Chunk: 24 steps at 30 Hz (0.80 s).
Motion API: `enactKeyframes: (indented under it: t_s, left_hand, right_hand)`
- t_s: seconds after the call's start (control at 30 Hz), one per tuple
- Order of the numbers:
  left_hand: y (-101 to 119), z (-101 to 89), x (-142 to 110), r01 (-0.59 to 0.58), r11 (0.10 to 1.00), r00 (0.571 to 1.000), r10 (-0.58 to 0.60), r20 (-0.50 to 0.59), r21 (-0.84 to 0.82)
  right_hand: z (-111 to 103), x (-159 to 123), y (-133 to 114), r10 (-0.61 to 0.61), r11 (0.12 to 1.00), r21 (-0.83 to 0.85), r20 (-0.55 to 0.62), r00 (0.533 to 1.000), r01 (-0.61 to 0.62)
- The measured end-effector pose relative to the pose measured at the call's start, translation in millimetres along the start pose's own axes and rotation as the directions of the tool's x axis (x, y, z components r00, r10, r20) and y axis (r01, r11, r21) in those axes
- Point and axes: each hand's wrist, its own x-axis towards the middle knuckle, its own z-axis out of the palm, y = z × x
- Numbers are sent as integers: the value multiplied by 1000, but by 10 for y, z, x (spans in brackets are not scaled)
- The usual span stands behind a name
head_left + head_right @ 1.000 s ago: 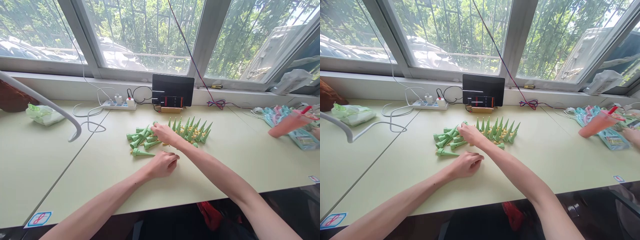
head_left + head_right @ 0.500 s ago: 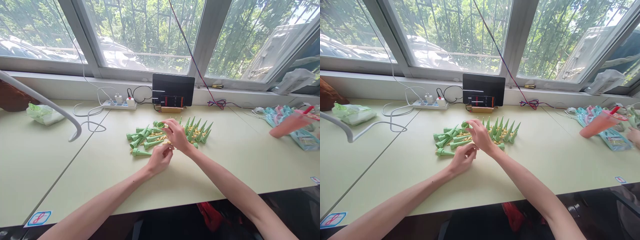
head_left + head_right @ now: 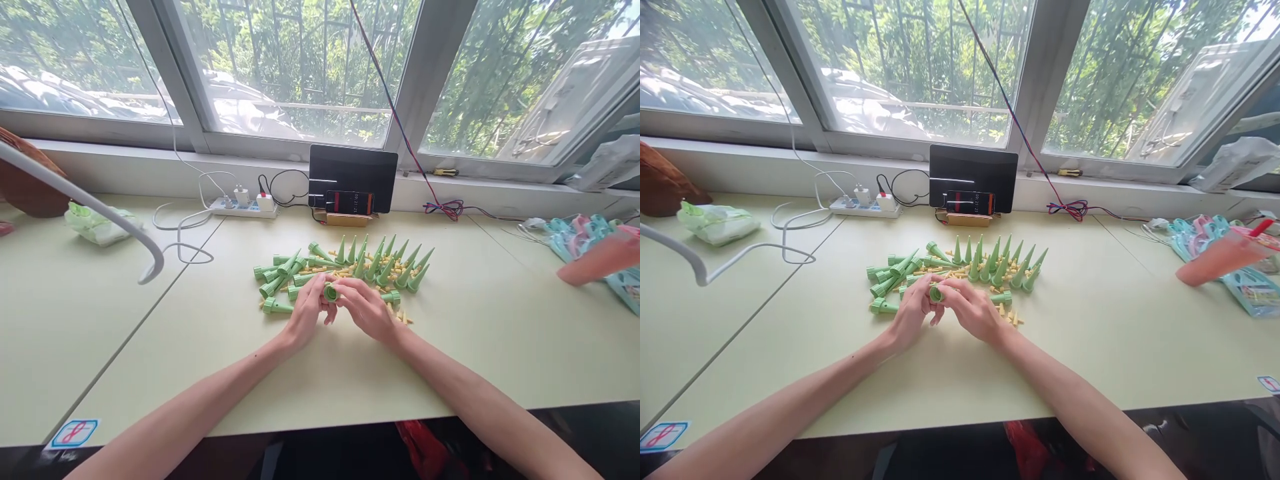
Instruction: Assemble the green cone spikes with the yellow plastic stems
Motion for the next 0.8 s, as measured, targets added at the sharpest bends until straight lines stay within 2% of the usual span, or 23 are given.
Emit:
enactKeyframes:
  t_s: [0.2, 0.43, 0.5, 0.6, 0.8]
  left_hand:
    - [9, 32, -37, -39, 994, 999, 39, 2, 105]
    - [5, -5, 0, -102, 988, 961, 129, -246, 119]
    - [8, -6, 9, -105, 984, 957, 140, -256, 146]
    - [3, 0, 16, -109, 982, 961, 144, -235, 154]
    - [-2, 5, 24, -69, 991, 969, 94, -229, 116]
  right_hand:
    - [73, -40, -26, 100, 992, 74, -28, 995, -98]
    - [60, -41, -75, 312, 950, 68, -162, 936, -305]
    - [63, -50, -66, 371, 928, 23, -128, 920, -372]
    - [85, -78, -23, 439, 897, -47, -6, 898, -439]
    - [113, -103, 22, 473, 876, -179, 141, 870, -447]
